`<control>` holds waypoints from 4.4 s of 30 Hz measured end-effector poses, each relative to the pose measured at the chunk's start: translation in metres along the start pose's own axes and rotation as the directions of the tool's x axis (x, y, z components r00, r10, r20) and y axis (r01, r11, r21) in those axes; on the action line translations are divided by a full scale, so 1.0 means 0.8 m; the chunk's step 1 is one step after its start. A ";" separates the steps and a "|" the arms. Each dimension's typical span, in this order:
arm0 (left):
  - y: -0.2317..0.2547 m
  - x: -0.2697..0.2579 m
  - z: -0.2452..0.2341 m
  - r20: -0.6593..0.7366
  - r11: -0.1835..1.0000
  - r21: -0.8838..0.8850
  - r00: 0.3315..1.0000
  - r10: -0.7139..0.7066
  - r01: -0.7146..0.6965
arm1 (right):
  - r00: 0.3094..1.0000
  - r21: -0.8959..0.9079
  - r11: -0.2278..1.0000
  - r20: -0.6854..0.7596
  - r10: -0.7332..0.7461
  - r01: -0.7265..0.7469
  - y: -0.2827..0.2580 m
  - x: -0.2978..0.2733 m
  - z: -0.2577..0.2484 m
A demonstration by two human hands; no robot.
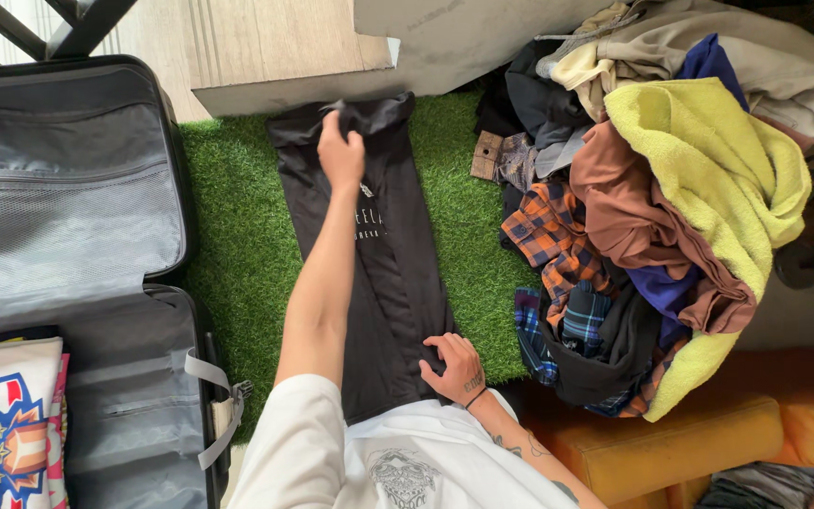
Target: The person folds a black t-shirt on a green artificial turf surface next to an open suitcase. They smooth the shirt, fold the sides inward, fold the bottom up, and then fold the top down to create a compact rectangle.
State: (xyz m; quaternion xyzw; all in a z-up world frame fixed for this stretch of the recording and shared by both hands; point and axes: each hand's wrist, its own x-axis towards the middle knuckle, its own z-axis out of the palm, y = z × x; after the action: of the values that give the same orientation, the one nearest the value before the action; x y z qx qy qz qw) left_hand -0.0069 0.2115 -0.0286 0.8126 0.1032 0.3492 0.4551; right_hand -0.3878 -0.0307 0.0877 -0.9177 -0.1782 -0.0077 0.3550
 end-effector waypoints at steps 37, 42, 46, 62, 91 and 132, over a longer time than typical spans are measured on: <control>0.151 -0.409 -0.431 0.479 0.907 0.212 0.770 -0.421 0.364 | 0.965 -0.040 0.965 -0.017 0.260 -0.260 0.086 -0.072 0.021; 0.142 -0.406 -0.448 0.459 0.612 -0.219 0.634 -0.623 0.760 | 0.805 0.710 0.436 0.319 0.501 -0.553 0.086 -0.083 0.020; 0.162 -0.402 -0.470 0.587 0.624 -0.080 0.543 -0.601 0.777 | 0.650 0.478 0.454 0.419 0.634 -0.751 0.052 -0.096 0.002; 0.166 -0.395 -0.514 0.716 0.797 0.334 0.416 -0.561 0.503 | 0.761 0.067 0.863 0.509 0.402 -0.501 0.023 -0.097 -0.046; 0.133 -0.350 -0.503 0.746 0.982 -0.033 0.649 0.150 -0.188 | 0.947 0.095 0.980 0.256 -0.195 0.176 0.051 -0.073 -0.047; -0.004 -0.184 -0.287 0.443 0.756 -0.259 0.769 -0.461 0.602 | 0.853 0.247 0.850 -0.134 0.505 -0.465 0.163 0.238 0.078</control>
State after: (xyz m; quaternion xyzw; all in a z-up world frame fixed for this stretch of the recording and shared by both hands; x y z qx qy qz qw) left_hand -0.2668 0.2951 -0.0227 0.6904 0.1795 0.0646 0.6978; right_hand -0.1733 -0.0175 -0.0167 -0.8858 0.0956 0.0117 0.4540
